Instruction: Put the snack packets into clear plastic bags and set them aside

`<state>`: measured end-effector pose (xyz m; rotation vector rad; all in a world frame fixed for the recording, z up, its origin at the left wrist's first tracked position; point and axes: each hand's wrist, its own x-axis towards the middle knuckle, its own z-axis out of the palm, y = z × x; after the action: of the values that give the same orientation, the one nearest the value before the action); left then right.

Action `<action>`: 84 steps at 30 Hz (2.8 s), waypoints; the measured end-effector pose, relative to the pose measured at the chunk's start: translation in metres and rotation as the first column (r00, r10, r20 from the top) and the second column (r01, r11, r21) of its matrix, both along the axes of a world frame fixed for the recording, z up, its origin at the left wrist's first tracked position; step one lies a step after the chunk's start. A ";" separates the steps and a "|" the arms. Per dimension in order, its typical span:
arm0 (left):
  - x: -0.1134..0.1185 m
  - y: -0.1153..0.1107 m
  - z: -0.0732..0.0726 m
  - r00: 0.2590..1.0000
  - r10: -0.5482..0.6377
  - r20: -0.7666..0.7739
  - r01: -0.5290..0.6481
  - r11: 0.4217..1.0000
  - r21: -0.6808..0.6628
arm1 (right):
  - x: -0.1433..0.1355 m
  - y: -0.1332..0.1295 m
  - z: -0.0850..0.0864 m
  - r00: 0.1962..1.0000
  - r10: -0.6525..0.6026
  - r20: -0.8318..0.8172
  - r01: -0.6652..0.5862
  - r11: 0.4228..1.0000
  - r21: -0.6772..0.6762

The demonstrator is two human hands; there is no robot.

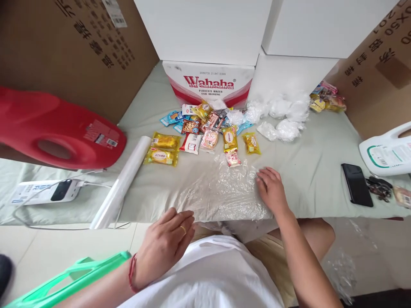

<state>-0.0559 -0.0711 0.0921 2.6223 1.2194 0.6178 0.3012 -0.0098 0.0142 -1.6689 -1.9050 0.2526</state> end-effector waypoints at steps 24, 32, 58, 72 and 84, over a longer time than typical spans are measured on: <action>0.045 0.053 -0.073 0.939 0.287 -0.188 -0.297 0.954 -0.028 | -0.012 0.023 -0.006 0.970 -0.083 0.230 0.092 0.995 -0.029; 0.040 0.099 -0.077 0.950 0.231 -0.211 -0.253 0.964 -0.082 | -0.005 0.080 0.014 0.962 0.005 0.273 0.017 0.997 -0.077; 0.043 0.110 -0.086 0.928 0.253 -0.272 -0.296 0.946 -0.133 | -0.068 0.128 0.100 0.981 0.183 0.059 -0.178 0.980 -0.087; 0.029 0.129 -0.083 0.953 0.176 -0.248 -0.223 0.959 -0.175 | -0.074 -0.007 0.013 0.920 0.333 0.207 -0.296 0.936 -0.193; 0.001 0.121 -0.089 0.950 0.059 -0.307 -0.104 0.986 -0.131 | -0.038 0.016 0.006 0.932 0.344 0.118 -0.320 0.929 -0.186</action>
<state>-0.0548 0.0497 0.0035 2.6188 1.4029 0.1307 0.2634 0.0064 0.0206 -1.4903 -2.3361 0.4408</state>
